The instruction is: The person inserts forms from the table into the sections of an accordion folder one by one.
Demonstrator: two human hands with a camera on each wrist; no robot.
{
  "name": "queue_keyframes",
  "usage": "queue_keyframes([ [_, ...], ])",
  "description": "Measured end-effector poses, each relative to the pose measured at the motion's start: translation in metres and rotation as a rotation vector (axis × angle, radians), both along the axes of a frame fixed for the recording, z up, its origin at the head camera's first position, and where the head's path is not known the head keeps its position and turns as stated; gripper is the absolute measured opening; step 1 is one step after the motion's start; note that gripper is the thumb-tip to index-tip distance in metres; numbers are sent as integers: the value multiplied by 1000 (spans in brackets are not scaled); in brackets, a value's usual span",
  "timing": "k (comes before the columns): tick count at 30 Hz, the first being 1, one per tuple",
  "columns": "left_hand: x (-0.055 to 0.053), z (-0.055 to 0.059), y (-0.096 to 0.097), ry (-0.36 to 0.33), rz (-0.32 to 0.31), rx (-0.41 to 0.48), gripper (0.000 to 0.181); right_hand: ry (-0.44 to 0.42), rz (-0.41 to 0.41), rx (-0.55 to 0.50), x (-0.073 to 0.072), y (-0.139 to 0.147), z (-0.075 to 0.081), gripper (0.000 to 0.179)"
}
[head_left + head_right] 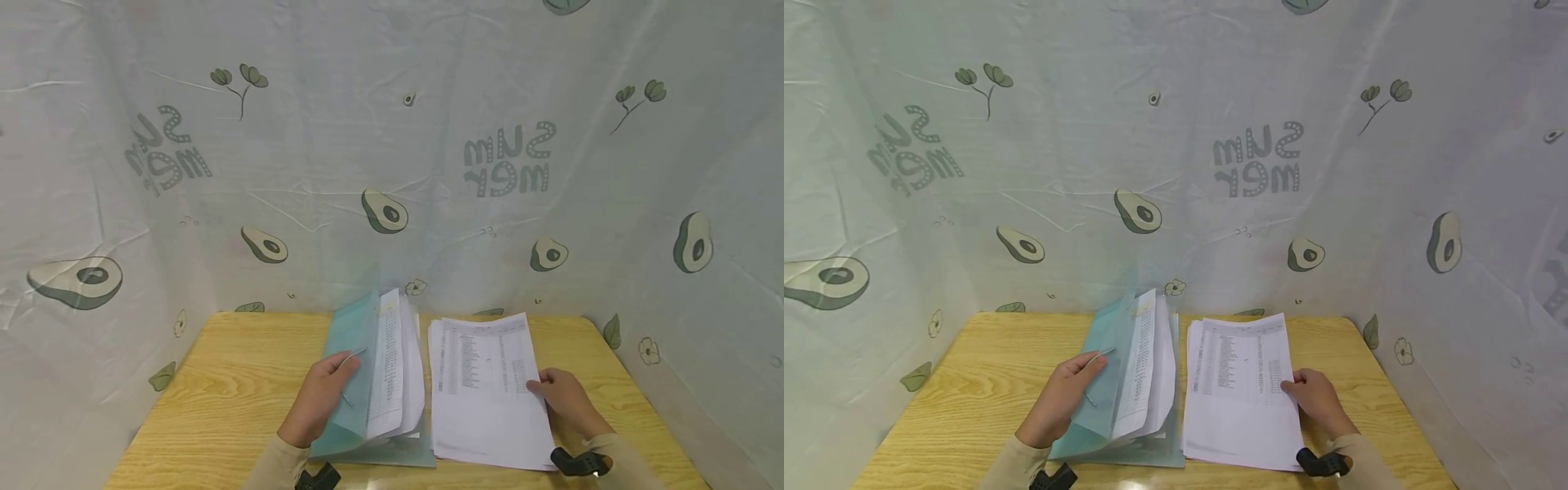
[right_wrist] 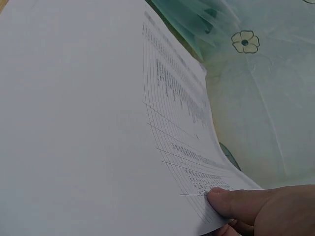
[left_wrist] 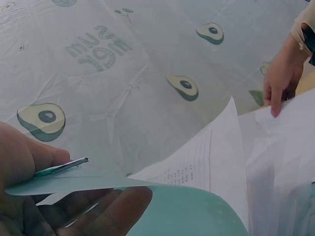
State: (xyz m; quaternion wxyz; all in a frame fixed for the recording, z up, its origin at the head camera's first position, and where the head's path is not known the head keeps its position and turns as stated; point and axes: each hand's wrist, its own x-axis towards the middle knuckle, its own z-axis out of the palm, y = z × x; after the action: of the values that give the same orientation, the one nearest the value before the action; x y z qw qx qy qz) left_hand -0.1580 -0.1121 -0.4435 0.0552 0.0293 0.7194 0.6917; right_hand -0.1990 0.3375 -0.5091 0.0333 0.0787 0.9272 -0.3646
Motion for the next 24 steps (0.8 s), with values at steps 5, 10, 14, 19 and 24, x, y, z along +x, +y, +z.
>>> queue_keyframes([
  [5, 0, 0, -2, 1, -18, 3, 44, 13, 9, 21, 0, 4, 3, 29],
  [10, 0, 0, -2, 2, -17, 12, 43, 48, 37, 69, 0, 10, 6, 39],
  [14, 0, 1, -2, 4, -9, 20, 43, 64, 37, 76, 1, 14, 8, 37],
  [19, 1, 2, -1, 4, 0, 14, 42, 95, 20, 93, 2, 19, 11, 32],
  [24, 0, 1, -1, 2, 2, 10, 42, 116, -15, 110, 3, 23, 11, 27],
])
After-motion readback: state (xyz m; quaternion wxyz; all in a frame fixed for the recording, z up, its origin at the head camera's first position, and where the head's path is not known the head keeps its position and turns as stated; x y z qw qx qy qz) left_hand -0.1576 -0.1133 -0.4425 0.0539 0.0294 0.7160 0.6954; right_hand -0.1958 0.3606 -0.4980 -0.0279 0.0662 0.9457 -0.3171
